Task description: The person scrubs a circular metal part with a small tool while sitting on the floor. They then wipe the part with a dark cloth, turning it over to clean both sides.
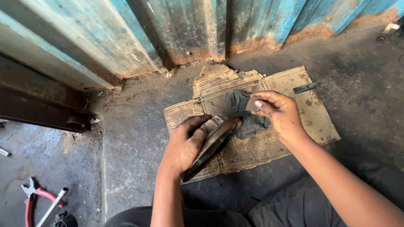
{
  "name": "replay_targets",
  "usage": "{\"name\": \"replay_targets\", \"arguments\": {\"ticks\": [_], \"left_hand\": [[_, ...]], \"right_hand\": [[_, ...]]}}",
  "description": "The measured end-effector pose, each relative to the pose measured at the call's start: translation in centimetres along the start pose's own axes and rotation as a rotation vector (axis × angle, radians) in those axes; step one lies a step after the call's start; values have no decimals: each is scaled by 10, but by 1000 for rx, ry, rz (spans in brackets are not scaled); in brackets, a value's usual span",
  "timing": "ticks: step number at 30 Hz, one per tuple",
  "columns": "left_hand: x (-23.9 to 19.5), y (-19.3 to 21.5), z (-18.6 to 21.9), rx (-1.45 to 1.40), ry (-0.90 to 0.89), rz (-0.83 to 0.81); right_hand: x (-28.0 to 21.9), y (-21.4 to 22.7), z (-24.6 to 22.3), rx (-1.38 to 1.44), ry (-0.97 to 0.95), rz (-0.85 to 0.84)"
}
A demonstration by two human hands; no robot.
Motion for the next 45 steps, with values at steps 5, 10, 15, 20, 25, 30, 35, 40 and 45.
{"name": "replay_targets", "arguments": {"ticks": [5, 10, 15, 20, 25, 30, 35, 40, 45], "left_hand": [[3, -3, 0, 24, 4, 4], [4, -1, -3, 1, 54, 9], [4, -1, 0, 17, 22, 4], [6, 0, -1, 10, 49, 9], [10, 0, -6, 26, 58, 14], [18, 0, -13, -67, 42, -4], [19, 0, -8, -32, 31, -7], [23, 2, -12, -76, -30, 33], [23, -1, -9, -39, -18, -17]], "right_hand": [[-3, -1, -1, 132, -62, -45], [-5, -1, -2, 54, -140, -16], [-11, -11, -17, -377, 25, -16], [-41, -24, -46, -613, 269, 99], [-69, -34, -83, -707, 640, 178], [-66, -34, -74, -686, 608, 192], [-58, -34, -74, -657, 566, 192], [-59, -35, -57, -616, 583, 191], [-59, -38, -64, -679, 534, 194]]}}
Point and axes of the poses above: each hand's wrist, its own x-axis towards the middle knuckle, its own y-axis out of the back of the hand, z = x × y, the point moved 9 cm from there along x, towards the middle knuckle, and after that the axes turned 15 degrees about -x, right-handed, at the moved point
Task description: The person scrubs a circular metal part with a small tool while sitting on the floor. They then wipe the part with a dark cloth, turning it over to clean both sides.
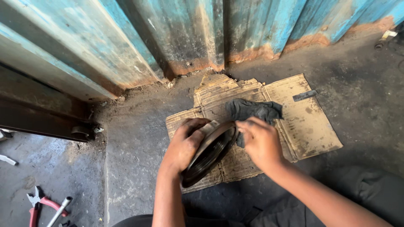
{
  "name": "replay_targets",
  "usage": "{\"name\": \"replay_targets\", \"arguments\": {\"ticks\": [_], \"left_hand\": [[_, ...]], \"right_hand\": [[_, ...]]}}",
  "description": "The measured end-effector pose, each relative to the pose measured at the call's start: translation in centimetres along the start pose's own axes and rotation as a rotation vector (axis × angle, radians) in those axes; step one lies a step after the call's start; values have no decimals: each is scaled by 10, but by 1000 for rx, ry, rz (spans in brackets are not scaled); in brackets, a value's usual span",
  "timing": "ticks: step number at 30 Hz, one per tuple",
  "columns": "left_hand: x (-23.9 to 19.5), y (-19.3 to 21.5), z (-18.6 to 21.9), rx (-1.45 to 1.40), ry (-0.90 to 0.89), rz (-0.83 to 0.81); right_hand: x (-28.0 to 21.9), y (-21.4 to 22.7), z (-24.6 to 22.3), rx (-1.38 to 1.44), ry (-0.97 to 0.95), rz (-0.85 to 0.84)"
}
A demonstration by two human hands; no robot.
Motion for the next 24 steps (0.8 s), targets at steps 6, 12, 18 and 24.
{"name": "replay_targets", "arguments": {"ticks": [6, 12, 18, 24], "left_hand": [[-1, 4, -22, -9, 53, 53], [11, -2, 1, 32, -2, 68], [5, -2, -2, 95, -23, 98], [3, 0, 5, 105, 54, 119]], "right_hand": [[-3, -1, -1, 23, 16, -18], [16, -2, 5, 89, -21, 0], [-3, 13, -39, 88, 253, 121], [9, -3, -14, 10, 53, 23]]}}
Point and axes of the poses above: each hand's wrist, its own x-axis towards the middle knuckle, its own y-axis out of the back of the hand, z = x × y, the point moved 9 cm from there along x, towards the middle knuckle, and after that the axes turned 15 degrees about -x, right-handed, at the moved point
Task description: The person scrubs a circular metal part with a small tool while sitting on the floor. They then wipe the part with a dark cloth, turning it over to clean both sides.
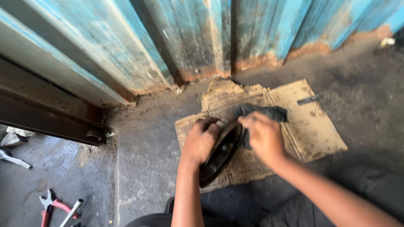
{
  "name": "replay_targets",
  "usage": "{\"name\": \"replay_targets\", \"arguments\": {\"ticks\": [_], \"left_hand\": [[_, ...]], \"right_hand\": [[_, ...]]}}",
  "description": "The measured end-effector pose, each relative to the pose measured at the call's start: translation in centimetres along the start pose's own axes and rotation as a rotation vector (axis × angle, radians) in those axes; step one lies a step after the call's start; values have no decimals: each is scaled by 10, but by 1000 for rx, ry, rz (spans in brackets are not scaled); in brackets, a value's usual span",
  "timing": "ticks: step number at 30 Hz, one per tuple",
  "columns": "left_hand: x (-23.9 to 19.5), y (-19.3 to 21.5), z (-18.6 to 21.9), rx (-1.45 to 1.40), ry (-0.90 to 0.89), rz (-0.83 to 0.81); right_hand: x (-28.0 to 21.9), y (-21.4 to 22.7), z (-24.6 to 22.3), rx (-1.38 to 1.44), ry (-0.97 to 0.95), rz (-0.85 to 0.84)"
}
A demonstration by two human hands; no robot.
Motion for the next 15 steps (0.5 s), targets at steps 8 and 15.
{"name": "replay_targets", "arguments": {"ticks": [8, 15], "left_hand": [[-5, 2, 11, -29, 24, 56], [-8, 0, 14, 5, 0, 39]], "right_hand": [[6, 15, -7, 20, -61, 96], [-15, 13, -27, 113, 224, 231]]}}
Point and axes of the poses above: each hand's wrist, its own x-axis towards the middle knuckle, its own y-axis out of the back of the hand, z = x × y, the point moved 9 cm from there along x, towards the middle knuckle, and after that the axes turned 15 degrees about -x, right-handed, at the moved point
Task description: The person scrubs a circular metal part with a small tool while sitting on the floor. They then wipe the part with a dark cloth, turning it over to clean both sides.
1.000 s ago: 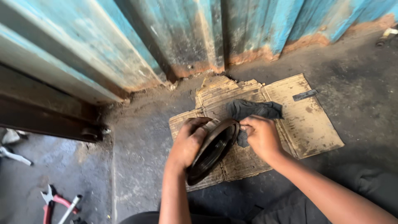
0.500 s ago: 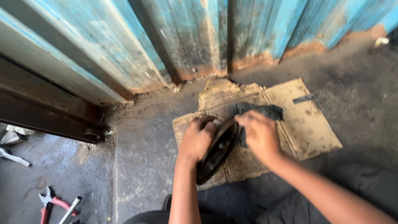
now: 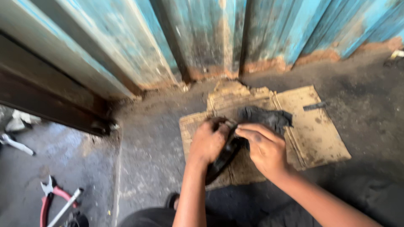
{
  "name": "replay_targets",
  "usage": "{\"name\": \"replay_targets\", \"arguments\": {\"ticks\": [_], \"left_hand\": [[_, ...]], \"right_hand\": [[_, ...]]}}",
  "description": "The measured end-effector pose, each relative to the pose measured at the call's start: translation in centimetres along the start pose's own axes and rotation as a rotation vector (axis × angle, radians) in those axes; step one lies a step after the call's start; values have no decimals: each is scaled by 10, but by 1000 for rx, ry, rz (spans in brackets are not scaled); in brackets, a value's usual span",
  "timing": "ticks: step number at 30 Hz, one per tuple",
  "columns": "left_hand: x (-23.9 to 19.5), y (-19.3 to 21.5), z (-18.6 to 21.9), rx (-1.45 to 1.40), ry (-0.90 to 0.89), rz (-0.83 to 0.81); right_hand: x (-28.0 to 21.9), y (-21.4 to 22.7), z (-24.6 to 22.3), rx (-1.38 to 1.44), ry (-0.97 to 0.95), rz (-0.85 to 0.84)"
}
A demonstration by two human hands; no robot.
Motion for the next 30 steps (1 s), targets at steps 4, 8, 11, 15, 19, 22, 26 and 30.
{"name": "replay_targets", "arguments": {"ticks": [4, 8, 11, 15, 19, 22, 26, 30], "left_hand": [[-6, -4, 9, 67, 57, 14], [-9, -10, 8, 82, 173, 58], [-11, -10, 1, 59, 114, 98], [-5, -9, 4, 70, 65, 96], [-2, -7, 2, 96, 112, 60], [-1, -1, -2, -10, 78, 82], [8, 4, -3, 33, 137, 93], [3, 8, -3, 31, 118, 96]], "right_hand": [[8, -5, 42, -73, -345, -121], [12, 5, 22, -136, -298, -72], [3, 20, -10, -42, -40, 12], [14, -6, 37, -57, -274, -64], [1, -1, 21, -136, -209, -36], [-7, -22, 21, 860, -387, -60], [28, -10, 10, -9, 10, -18], [32, -19, 25, -85, -94, -103]]}}
Point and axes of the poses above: each hand's wrist, its own x-axis towards the middle knuckle, its own y-axis out of the back of the hand, z = x × y, the point moved 9 cm from there along x, towards the middle knuckle, and after that the axes turned 15 degrees about -x, right-handed, at the moved point
